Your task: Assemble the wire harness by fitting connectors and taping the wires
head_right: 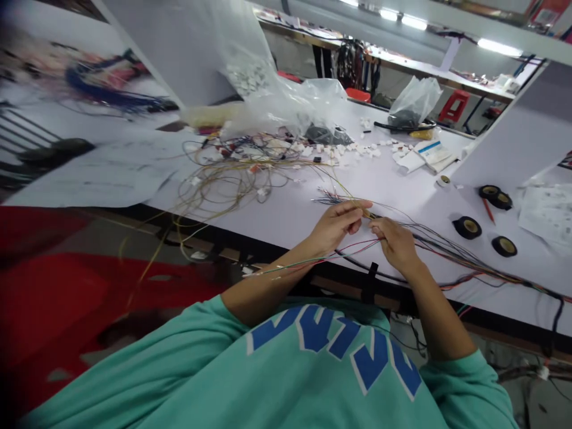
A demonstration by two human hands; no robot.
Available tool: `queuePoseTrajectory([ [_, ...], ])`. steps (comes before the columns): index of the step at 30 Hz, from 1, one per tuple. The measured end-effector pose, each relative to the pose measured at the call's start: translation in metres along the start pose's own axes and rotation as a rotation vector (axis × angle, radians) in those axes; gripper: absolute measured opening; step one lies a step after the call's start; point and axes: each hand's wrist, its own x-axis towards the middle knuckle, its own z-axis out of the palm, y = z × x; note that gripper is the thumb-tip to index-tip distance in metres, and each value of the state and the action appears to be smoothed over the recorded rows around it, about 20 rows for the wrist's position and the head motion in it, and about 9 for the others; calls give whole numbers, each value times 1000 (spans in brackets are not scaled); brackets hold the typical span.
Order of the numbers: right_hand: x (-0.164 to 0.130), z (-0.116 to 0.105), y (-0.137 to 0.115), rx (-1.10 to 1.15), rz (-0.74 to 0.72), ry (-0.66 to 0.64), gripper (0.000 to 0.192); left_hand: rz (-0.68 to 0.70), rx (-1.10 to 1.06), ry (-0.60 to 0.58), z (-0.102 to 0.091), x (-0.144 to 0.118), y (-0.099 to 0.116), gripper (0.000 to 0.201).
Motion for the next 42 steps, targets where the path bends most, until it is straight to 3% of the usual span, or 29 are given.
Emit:
queuePoseTrajectory([
  [4, -2, 3, 2, -8, 13, -4, 22, 8, 72, 62, 0, 0, -2, 26],
  [13, -5, 5, 4, 102, -17, 22, 23, 31, 49, 61, -2, -4, -6, 30],
  [20, 0, 11, 8, 390, 270, 184, 28, 27, 76, 191, -6, -4, -12, 23],
  [25, 14, 9, 11, 574, 501, 414, 9, -71, 38, 273, -13, -5, -15, 16],
  [30, 18, 12, 8, 590, 499, 359, 8, -216, 14, 347, -16, -8, -17, 14],
  [37, 13, 17, 7, 389, 424, 245, 8, -419, -37, 372, -18, -17, -11, 6],
  [42, 11, 20, 3, 181, 354, 196, 9, -507, -43, 361, -17, -23, -4, 19],
])
